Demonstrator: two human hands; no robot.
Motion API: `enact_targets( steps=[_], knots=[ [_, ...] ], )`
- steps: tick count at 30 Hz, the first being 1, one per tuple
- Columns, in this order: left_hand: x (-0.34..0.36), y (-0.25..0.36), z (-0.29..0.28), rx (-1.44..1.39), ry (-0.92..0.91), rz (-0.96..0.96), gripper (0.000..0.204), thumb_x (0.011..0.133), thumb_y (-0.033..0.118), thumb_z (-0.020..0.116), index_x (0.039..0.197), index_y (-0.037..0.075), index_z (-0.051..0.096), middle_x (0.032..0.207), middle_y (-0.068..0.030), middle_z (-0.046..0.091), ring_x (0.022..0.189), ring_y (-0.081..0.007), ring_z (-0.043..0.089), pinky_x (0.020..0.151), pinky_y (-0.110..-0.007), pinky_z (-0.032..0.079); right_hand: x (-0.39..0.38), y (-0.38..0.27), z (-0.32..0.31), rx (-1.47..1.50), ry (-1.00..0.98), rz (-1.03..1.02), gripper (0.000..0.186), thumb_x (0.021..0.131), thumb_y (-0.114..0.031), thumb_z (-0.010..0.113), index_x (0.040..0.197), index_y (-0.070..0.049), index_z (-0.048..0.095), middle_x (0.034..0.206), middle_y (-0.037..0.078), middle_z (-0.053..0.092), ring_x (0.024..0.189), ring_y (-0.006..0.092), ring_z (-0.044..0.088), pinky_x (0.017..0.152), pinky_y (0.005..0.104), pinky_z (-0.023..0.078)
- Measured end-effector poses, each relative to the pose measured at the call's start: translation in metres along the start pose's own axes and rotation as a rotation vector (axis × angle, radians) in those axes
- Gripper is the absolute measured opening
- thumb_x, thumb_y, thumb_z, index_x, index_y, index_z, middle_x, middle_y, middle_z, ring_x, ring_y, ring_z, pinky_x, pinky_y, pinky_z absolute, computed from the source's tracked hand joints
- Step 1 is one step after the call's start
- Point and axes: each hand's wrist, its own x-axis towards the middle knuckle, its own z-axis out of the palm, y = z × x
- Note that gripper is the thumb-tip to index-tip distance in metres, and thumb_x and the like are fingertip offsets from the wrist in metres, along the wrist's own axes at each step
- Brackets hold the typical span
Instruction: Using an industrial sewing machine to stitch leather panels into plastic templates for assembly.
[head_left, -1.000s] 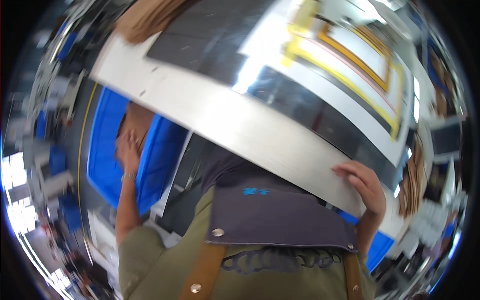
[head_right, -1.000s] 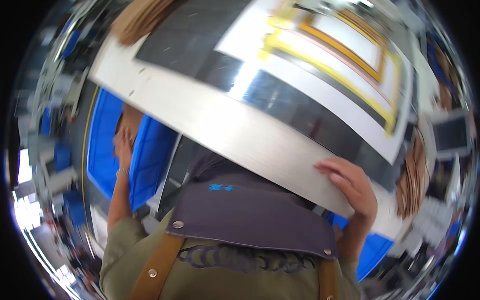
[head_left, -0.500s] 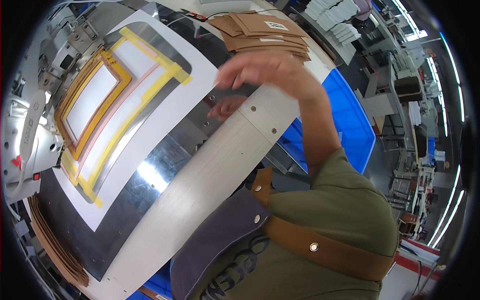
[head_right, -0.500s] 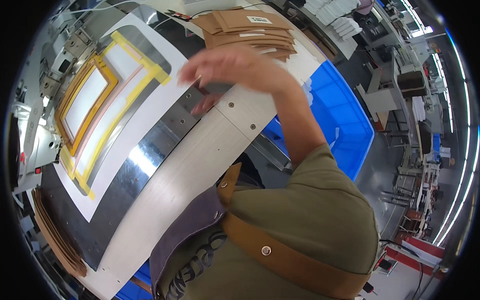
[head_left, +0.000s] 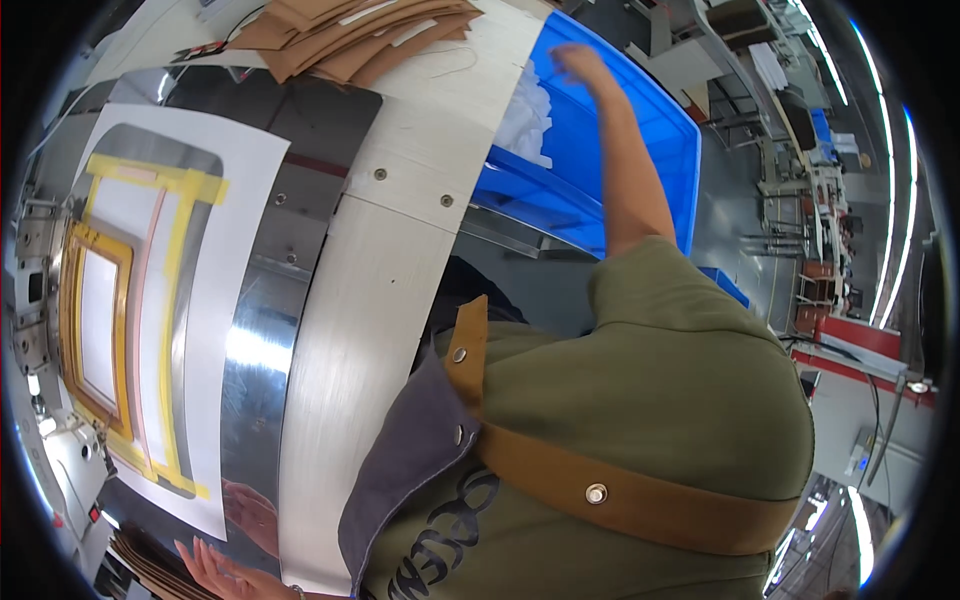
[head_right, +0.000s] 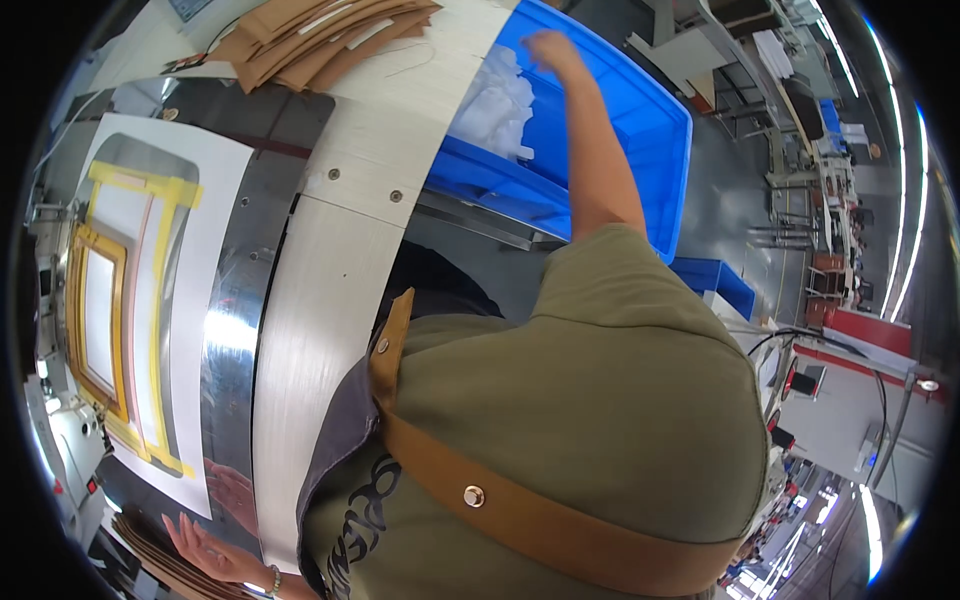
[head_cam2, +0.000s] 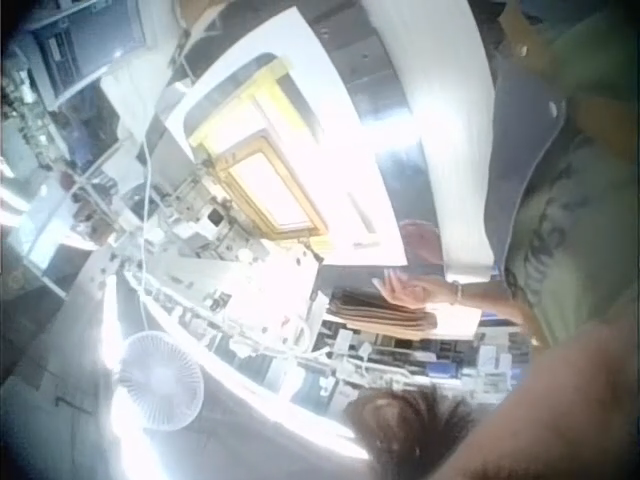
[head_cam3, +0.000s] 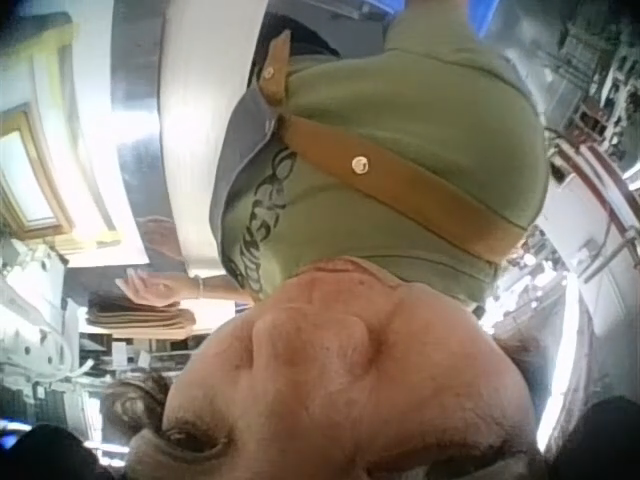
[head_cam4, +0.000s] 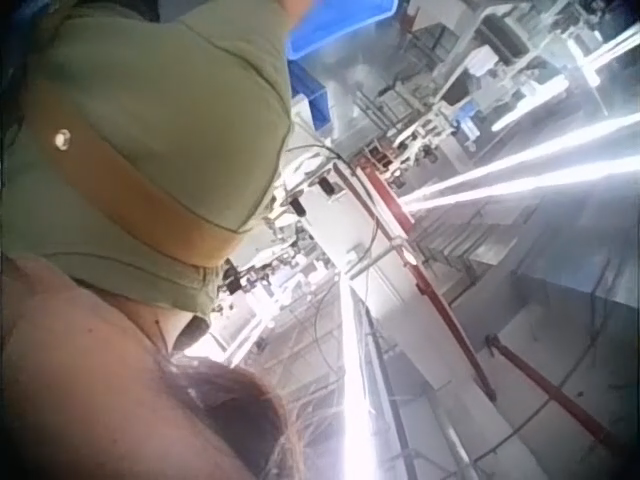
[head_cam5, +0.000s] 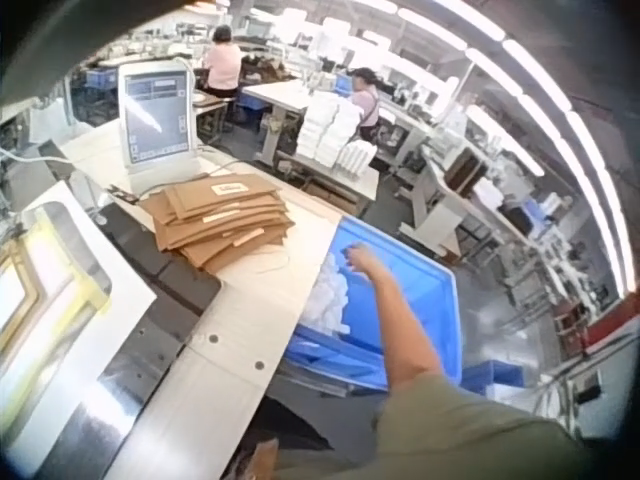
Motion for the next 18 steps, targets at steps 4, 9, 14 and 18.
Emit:
enact_targets(
  steps=[4,9,14,18],
  knots=[
    [0.036,-0.001,0.024,-0.008,-0.106,0.143,0.030,0.113,0.017,0.051,0.128,-0.001,0.070,0.147,-0.0197,0.061,0.135,-0.0360,0.060,0.111,-0.049,0.052,-0.033,0.028,0.049,-0.175,-0.435,0.347,0.045,0.100,-0.047,0.066,0.117,-0.007,0.075,0.105,0.004,0.080,0.084,0.0171,0.073,0.070,0.0371,0.061],
    [0.075,0.024,0.046,-0.008,-0.160,0.315,0.032,0.109,0.015,0.054,0.133,-0.003,0.065,0.143,-0.0237,0.064,0.127,-0.0440,0.064,0.106,-0.052,0.055,-0.038,0.023,0.069,-0.006,-0.596,0.236,0.042,0.101,-0.043,0.064,0.123,-0.009,0.074,0.104,0.004,0.079,0.084,0.0169,0.073,0.072,0.0375,0.061],
    [0.083,0.056,0.064,-0.119,-0.113,0.193,0.023,0.105,0.006,0.057,0.120,-0.003,0.073,0.137,-0.0243,0.067,0.125,-0.0402,0.066,0.104,-0.049,0.053,-0.019,0.035,0.117,-0.661,-0.643,-0.123,0.034,0.089,-0.025,0.074,0.116,-0.006,0.077,0.095,0.012,0.079,0.082,0.0210,0.075,0.073,0.0426,0.060],
    [0.075,0.064,0.068,-0.237,-0.090,0.037,0.023,0.099,-0.002,0.058,0.115,-0.002,0.074,0.135,-0.0189,0.069,0.113,-0.0323,0.070,0.099,-0.040,0.055,-0.029,0.036,0.134,-0.475,-0.460,-0.073,0.027,0.081,-0.019,0.080,0.102,-0.003,0.080,0.081,0.016,0.077,0.081,0.0257,0.077,0.074,0.0456,0.059]
  ],
)
